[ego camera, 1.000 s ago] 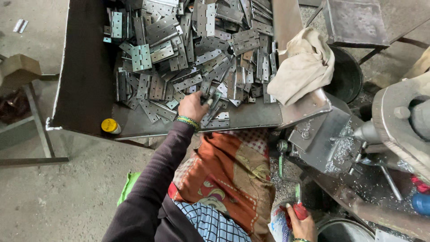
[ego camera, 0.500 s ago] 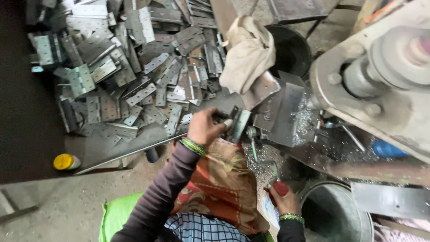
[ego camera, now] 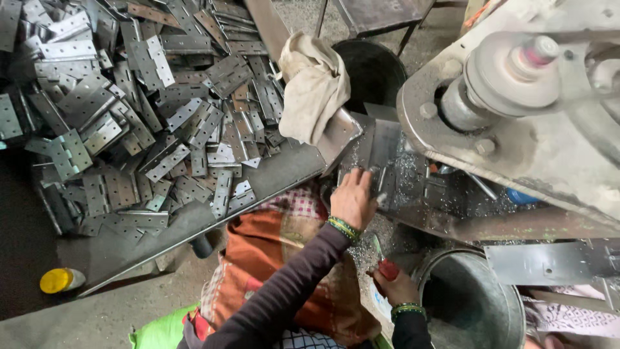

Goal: The person repeatedly picks metal hinge parts from a pile, places them into a press machine, and operates the lever to process them. The person handles the parts one at a time and returns them to the pile after processing.

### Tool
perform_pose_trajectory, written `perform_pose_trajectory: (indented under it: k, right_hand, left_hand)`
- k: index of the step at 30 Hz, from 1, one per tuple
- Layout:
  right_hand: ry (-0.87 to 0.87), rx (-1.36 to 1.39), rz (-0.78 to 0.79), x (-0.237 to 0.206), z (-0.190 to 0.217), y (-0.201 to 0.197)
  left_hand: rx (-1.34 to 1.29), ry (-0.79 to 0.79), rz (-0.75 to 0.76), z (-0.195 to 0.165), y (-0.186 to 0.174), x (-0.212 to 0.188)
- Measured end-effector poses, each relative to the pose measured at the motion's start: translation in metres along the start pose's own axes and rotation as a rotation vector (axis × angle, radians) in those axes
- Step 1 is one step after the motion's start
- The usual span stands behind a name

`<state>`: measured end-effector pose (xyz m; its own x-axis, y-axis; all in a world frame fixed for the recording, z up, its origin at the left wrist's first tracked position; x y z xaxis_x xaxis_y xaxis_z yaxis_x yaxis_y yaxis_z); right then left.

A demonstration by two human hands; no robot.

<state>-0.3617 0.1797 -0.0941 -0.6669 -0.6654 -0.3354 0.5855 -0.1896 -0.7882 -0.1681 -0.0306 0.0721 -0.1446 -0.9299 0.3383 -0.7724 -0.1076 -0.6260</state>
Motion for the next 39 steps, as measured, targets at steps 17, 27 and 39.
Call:
perform_pose_trajectory:
  k: [17,27,39]
  right_hand:
    - [0.082,0.033,0.013,-0.028,0.030,-0.019]
    - [-0.133,-0.508,-0.032,-0.011,0.071,-0.078]
    - [0.000,-0.290,0.035,-0.023,0.045,-0.037]
  left_hand:
    - [0.196,0.149,0.092,0.001,0.049,0.014]
    - [0.185,0.122,0.132,-0.007,0.033,0.010]
    - [0.223,0.183,0.105,-0.003,0.033,0.011]
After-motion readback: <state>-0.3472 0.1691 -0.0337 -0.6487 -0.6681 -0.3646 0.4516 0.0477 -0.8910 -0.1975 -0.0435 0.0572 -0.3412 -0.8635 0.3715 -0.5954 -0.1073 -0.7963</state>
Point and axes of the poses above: each hand's wrist, its own x-axis towards the middle knuckle, its own y-axis out of the palm, z = x × y, the point moved 8 cm from there along x, towards the middle knuckle, and after that the axes turned 14 degrees about -z, right-handed, at the moved point
